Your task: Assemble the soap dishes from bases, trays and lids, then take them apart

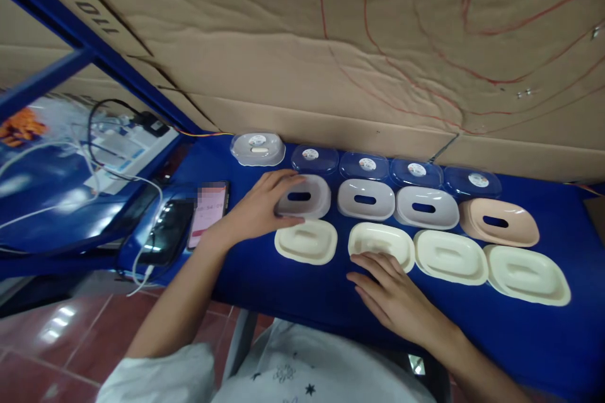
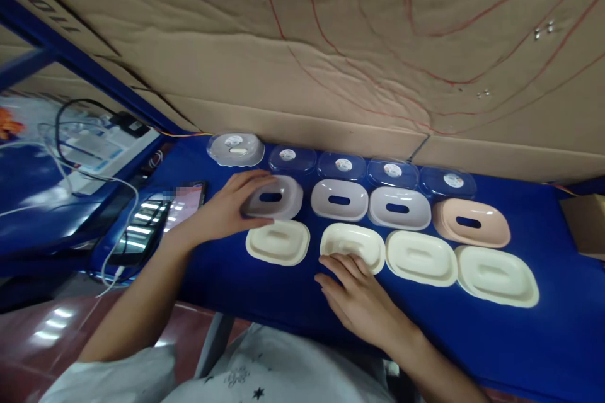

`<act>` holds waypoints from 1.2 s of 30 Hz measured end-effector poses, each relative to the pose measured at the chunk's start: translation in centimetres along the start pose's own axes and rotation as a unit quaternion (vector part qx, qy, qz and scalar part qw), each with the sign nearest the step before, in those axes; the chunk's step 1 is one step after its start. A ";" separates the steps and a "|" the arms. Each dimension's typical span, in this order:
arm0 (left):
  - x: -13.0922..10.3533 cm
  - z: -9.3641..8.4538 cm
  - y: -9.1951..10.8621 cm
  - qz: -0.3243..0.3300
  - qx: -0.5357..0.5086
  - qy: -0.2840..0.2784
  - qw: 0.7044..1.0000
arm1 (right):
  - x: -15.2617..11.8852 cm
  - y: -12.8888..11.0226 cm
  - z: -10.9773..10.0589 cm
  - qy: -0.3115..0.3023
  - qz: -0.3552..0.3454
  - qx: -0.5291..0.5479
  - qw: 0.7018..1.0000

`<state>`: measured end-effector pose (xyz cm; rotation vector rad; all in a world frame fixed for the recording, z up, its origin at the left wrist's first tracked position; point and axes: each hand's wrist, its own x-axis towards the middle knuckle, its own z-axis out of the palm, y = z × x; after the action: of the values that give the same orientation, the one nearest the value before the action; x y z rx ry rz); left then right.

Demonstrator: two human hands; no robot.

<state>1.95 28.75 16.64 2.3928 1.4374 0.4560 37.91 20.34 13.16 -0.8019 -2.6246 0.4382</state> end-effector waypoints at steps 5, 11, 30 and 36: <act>-4.3 0.2 3.0 0.009 -0.015 -0.063 0.998 | -0.1 0.0 0.1 -0.012 -0.002 0.004 1.000; -4.7 2.3 3.7 0.009 -0.021 -0.096 0.995 | 0.0 0.1 0.2 -0.019 0.005 -0.001 1.000; 8.6 0.0 -3.6 0.009 0.094 -0.044 0.995 | 0.2 0.2 0.1 0.010 0.007 -0.003 1.000; 11.6 1.1 -5.3 -0.006 0.101 -0.109 0.989 | 0.2 0.4 -0.1 0.024 0.012 -0.012 1.000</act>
<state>3.35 41.32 14.70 2.4949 1.4578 0.0424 38.00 20.77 13.16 -0.8424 -2.5829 0.3909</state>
